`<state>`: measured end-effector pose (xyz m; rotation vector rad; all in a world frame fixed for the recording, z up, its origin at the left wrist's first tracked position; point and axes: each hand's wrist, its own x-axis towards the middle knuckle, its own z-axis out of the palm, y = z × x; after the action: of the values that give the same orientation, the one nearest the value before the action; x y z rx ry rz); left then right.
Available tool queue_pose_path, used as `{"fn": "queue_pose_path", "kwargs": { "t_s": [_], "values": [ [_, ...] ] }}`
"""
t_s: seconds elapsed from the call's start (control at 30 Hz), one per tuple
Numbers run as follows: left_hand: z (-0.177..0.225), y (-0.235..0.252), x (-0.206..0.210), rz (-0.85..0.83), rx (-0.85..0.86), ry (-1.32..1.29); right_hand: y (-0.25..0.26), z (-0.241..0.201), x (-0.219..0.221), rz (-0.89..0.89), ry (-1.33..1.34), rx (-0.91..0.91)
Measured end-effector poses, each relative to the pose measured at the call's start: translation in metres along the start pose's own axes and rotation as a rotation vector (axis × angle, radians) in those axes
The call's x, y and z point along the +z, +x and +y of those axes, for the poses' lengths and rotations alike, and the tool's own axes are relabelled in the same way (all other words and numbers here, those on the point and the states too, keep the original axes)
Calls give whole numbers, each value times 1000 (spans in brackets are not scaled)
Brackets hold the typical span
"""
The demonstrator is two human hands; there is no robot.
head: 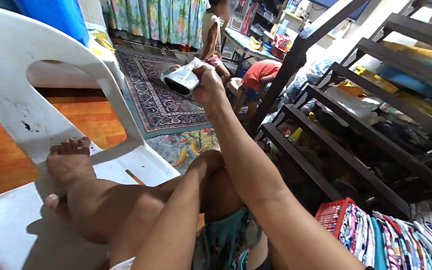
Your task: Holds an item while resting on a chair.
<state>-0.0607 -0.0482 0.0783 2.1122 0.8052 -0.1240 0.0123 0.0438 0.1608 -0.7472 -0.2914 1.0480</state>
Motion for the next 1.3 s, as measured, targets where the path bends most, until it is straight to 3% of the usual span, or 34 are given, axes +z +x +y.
{"fn": "queue_pose_path", "kwargs": {
  "t_s": [0.43,0.57,0.7,0.8,0.9,1.0,1.1,1.3],
  "values": [
    [-13,23,6,-18,22,46,-1,1,-1,11,-21,-17],
    [-41,74,23,-16,118,121,1,1,-1,11,-11,-18],
    [-18,30,8,-9,46,57,0,0,-1,22,-5,-19],
    [-15,23,7,7,30,19,-1,0,-1,37,21,-24],
    [-19,32,9,0,41,11,-1,-1,-1,45,45,-29],
    [-38,70,21,-9,103,96,0,0,0,65,61,-28],
    [-32,63,17,-67,45,106,0,0,-1,42,41,-3],
    [-51,88,28,7,125,86,-5,-1,-2,21,-76,16]
  ]
}}
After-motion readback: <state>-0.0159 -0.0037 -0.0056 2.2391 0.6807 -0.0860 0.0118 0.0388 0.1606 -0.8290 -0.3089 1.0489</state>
